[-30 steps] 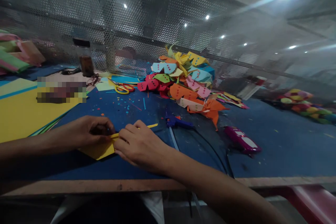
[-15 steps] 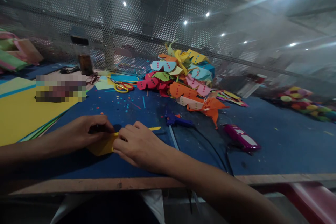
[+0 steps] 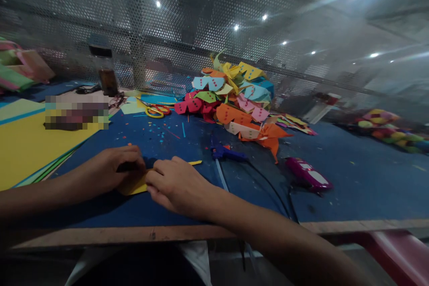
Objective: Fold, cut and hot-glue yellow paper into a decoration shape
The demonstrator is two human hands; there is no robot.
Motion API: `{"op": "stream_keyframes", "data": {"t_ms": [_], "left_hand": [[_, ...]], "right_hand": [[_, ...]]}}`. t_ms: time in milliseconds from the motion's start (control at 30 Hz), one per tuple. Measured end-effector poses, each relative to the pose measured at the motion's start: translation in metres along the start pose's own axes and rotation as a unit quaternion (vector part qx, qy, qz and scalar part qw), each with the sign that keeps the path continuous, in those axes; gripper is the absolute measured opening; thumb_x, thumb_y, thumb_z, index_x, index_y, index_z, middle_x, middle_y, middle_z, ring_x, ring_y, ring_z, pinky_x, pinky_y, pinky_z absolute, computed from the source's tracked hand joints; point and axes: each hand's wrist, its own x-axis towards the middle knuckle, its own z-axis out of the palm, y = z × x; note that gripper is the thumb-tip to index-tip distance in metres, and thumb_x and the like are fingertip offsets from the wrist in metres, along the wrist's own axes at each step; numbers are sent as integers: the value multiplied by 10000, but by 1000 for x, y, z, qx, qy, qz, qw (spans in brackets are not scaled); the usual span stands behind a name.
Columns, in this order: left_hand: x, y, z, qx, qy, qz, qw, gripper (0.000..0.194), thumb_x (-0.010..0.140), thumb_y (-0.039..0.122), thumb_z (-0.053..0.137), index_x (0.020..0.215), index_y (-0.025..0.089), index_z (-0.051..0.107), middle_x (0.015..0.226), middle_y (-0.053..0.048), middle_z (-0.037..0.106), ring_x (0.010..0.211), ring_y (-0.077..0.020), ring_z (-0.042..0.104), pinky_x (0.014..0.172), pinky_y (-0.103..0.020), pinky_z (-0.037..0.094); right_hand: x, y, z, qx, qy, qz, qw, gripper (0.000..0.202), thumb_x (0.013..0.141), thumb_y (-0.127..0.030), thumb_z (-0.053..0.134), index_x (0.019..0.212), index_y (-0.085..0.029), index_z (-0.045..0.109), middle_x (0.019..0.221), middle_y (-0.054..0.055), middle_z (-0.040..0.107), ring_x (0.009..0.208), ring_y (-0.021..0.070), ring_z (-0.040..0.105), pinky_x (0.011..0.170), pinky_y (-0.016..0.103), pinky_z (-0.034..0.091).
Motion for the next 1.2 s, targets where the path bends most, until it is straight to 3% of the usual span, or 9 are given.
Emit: {"op": "stream_keyframes", "data": {"t_ms": [167, 433, 700, 900, 1200], "left_hand": [[-2, 1, -1, 32, -13, 30, 999, 308, 840, 0, 530, 916, 202, 750, 938, -20, 706, 870, -172, 666, 814, -267, 489], [-6, 6, 0, 48, -9, 94, 994, 432, 683, -103, 455, 878, 167, 731, 936, -33, 681, 833, -148, 654, 741, -223, 476], [-4, 13, -3, 13, -33, 68, 997, 210, 915, 96, 584, 915, 170, 781, 904, -38, 696, 774, -146, 667, 696, -224, 480], [-1, 10, -1, 7, -40, 52, 998, 150, 909, 122, 651, 871, 189, 779, 873, -7, 678, 756, -128, 665, 691, -214, 465], [2, 9, 4, 14, -14, 33, 999, 125, 908, 175, 675, 818, 188, 761, 830, 6, 659, 737, -132, 640, 676, -241, 420]], "right_hand": [[2, -1, 1, 13, 17, 6, 1000, 80, 1008, -157, 574, 1007, -153, 654, 962, 69, 693, 834, 189, 583, 754, 319, 404], [2, -4, -3, 65, 18, 47, 997, 64, 973, -134, 611, 1002, -164, 660, 932, 52, 694, 823, 179, 589, 721, 292, 399], [4, -5, -4, 149, 39, 93, 984, 88, 902, -82, 636, 925, -165, 651, 857, 16, 678, 744, 140, 575, 687, 262, 385], [5, -6, -8, 186, 30, 152, 970, 74, 875, -90, 652, 882, -164, 648, 774, -24, 621, 641, 97, 525, 616, 238, 331], [6, -6, -9, 196, 26, 167, 966, 42, 914, -145, 690, 889, -157, 658, 771, -25, 629, 641, 92, 531, 623, 239, 323]]}}
